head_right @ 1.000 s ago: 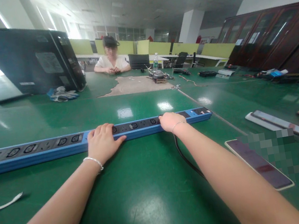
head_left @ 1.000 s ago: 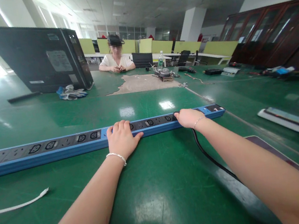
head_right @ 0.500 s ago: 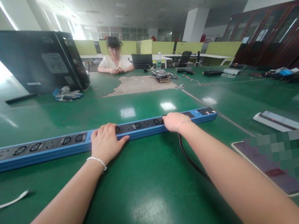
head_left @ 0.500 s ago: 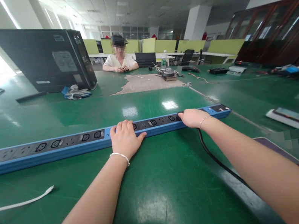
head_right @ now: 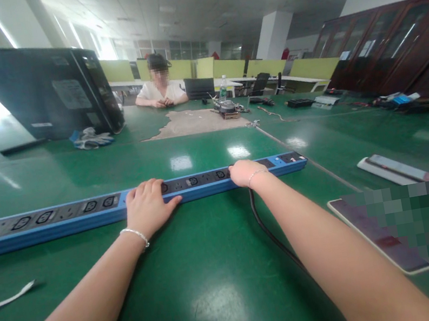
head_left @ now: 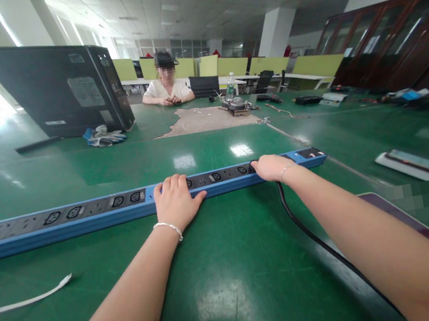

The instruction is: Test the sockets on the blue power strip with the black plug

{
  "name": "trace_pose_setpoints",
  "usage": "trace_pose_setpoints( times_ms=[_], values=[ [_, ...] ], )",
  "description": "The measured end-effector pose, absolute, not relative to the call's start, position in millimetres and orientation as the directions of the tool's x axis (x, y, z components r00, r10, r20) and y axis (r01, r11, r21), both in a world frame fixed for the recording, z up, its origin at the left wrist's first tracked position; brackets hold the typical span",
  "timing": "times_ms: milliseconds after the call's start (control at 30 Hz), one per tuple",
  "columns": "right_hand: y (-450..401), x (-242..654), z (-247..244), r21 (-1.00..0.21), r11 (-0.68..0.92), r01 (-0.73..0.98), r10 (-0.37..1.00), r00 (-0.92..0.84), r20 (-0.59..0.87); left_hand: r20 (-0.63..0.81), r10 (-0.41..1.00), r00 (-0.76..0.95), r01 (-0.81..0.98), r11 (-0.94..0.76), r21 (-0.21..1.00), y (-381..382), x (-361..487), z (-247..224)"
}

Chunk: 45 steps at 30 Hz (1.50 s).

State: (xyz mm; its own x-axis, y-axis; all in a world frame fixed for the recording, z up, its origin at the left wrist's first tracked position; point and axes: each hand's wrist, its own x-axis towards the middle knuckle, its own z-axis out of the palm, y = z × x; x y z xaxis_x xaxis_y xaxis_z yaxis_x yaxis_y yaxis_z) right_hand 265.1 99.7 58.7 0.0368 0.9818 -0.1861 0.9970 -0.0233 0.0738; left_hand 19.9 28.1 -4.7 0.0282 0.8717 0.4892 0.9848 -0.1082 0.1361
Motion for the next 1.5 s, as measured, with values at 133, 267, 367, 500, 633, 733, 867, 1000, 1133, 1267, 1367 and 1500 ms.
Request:
trace_pose_setpoints(
  times_ms=[133, 267, 367, 500, 633, 733, 867, 1000, 1133, 1267, 1367, 1500],
  values=[
    [88, 260, 58, -0.004, -0.14, 0.99, 0.978, 0.138, -0.157, 0.48, 0.877, 0.024, 0.984, -0.105, 0.141, 28, 20, -5],
    [79, 257, 58, -0.06, -0.211, 0.976, 0.973, 0.204, -0.11, 0.475, 0.88, 0.021, 0.984, -0.101, 0.143, 28, 20, -5],
    [73, 257, 54, -0.066, -0.214, 0.975, 0.976, 0.211, -0.052, 0.471, 0.882, 0.019, 0.985, -0.098, 0.144, 28, 20, -4],
    [68, 258, 46, -0.036, -0.189, 0.981, 0.978, 0.192, 0.078, 0.467, 0.884, 0.018, 0.984, -0.099, 0.15, 27, 21, -3],
    [66, 257, 44, -0.015, -0.174, 0.985, 0.98, 0.174, 0.096, 0.454, 0.891, 0.009, 0.984, -0.089, 0.155, 27, 21, -2],
    [68, 257, 49, 0.0, -0.149, 0.989, 0.986, 0.149, 0.069, 0.455, 0.89, 0.01, 0.984, -0.089, 0.151, 27, 21, -2],
    [71, 265, 56, 0.0, -0.142, 0.99, 0.989, 0.142, 0.032, 0.462, 0.887, 0.02, 0.984, -0.098, 0.146, 28, 20, -3],
    [76, 276, 60, -0.016, -0.121, 0.993, 0.993, 0.121, -0.008, 0.467, 0.884, 0.022, 0.985, -0.1, 0.143, 28, 20, -3],
    [77, 279, 63, -0.056, -0.108, 0.993, 0.993, 0.105, -0.049, 0.469, 0.883, 0.021, 0.985, -0.1, 0.144, 28, 20, -3],
    [71, 276, 66, -0.19, -0.137, 0.972, 0.983, 0.11, -0.147, 0.457, 0.889, 0.02, 0.983, -0.1, 0.152, 28, 20, -2],
    [63, 266, 64, -0.291, -0.092, 0.952, 0.993, 0.068, -0.092, 0.463, 0.886, 0.019, 0.982, -0.103, 0.158, 28, 20, -2],
    [54, 232, 56, -0.331, 0.002, 0.944, 1.0, -0.009, -0.021, 0.468, 0.883, 0.013, 0.981, -0.101, 0.164, 28, 20, -3]
  ],
)
